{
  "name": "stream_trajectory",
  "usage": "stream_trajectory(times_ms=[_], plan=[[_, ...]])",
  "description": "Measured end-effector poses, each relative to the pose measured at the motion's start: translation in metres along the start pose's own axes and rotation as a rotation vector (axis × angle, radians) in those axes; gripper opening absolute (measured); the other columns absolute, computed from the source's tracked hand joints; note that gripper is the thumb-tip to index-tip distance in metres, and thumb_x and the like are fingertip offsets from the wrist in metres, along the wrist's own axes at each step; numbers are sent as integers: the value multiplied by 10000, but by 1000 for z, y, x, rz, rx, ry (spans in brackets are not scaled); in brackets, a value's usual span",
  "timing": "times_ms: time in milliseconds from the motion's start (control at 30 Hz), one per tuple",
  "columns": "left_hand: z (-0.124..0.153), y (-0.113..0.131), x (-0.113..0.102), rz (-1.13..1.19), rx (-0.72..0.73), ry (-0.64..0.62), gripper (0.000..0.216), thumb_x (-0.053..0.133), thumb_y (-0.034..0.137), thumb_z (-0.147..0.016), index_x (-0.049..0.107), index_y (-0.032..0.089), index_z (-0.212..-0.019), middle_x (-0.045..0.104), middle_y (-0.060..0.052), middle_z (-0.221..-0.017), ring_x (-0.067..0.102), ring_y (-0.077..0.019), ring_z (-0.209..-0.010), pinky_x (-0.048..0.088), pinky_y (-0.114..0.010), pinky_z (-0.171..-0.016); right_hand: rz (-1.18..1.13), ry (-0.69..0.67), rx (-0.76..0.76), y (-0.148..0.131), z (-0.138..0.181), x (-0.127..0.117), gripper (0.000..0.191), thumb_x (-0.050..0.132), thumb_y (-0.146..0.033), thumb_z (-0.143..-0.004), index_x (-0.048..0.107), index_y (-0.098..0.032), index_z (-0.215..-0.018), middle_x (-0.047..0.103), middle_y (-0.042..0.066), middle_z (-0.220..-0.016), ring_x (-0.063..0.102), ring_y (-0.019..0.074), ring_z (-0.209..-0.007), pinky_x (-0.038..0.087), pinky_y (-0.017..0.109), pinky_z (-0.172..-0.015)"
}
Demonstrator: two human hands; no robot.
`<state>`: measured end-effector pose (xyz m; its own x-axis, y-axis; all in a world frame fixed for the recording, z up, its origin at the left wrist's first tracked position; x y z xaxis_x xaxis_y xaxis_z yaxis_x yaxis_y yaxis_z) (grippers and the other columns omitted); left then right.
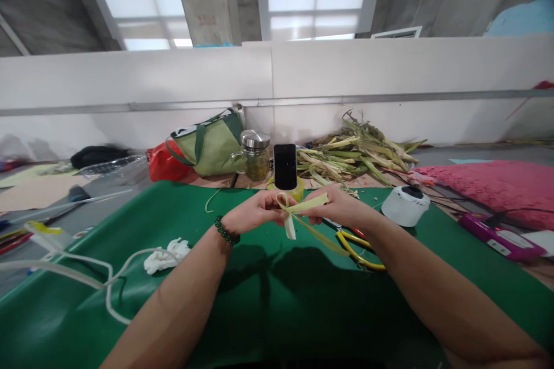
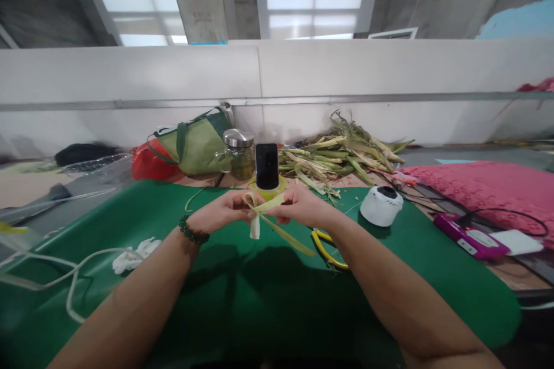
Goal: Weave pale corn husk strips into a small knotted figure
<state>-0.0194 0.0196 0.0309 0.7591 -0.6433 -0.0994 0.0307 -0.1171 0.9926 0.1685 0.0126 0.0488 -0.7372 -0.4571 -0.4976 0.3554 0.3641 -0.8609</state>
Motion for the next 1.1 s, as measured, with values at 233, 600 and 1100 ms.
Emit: stream_trajectory(times_ms=[233, 600, 1100], plan=[[-3, -5, -2, -33, -111, 61, 281, 797, 303, -621, 655, 121, -782, 659, -13, -667, 610, -120, -620, 516, -264, -661, 74, 225, -115, -1, 0, 4, 239, 659, -289, -691, 588, -137, -521, 495, -30, -473, 400, 66, -452, 290, 196, -429], [-4, -6, -3, 192, -64, 234, 367, 845, 312, -539, 608, 134, -755, 661, 8, -667, 640, -115, -622, 509, -239, -654, 573, 740, -596, -10, 13, 3, 380, 544, -319, -838, 476, -184, -490, 460, 3, -508, 429, 127, -551, 347, 272, -577], [-2, -3, 1, 165, -47, 70, 318, 833, 287, -574, 647, 125, -774, 677, -8, -708, 637, -109, -638, 514, -229, -650, -137, 1, 132, 7, -2, 5, 279, 659, -402, -708, 625, -135, -634, 634, 22, -620, 568, 104, -555, 454, 223, -543]])
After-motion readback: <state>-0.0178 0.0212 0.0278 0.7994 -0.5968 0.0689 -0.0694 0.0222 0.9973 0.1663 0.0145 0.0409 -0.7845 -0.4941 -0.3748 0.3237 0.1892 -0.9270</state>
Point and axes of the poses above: each hand's wrist, its own z-axis away from the middle knuckle, its own x-axis out of the palm, y = z × x, the point moved 2 cm from there along -z, towards the middle knuckle
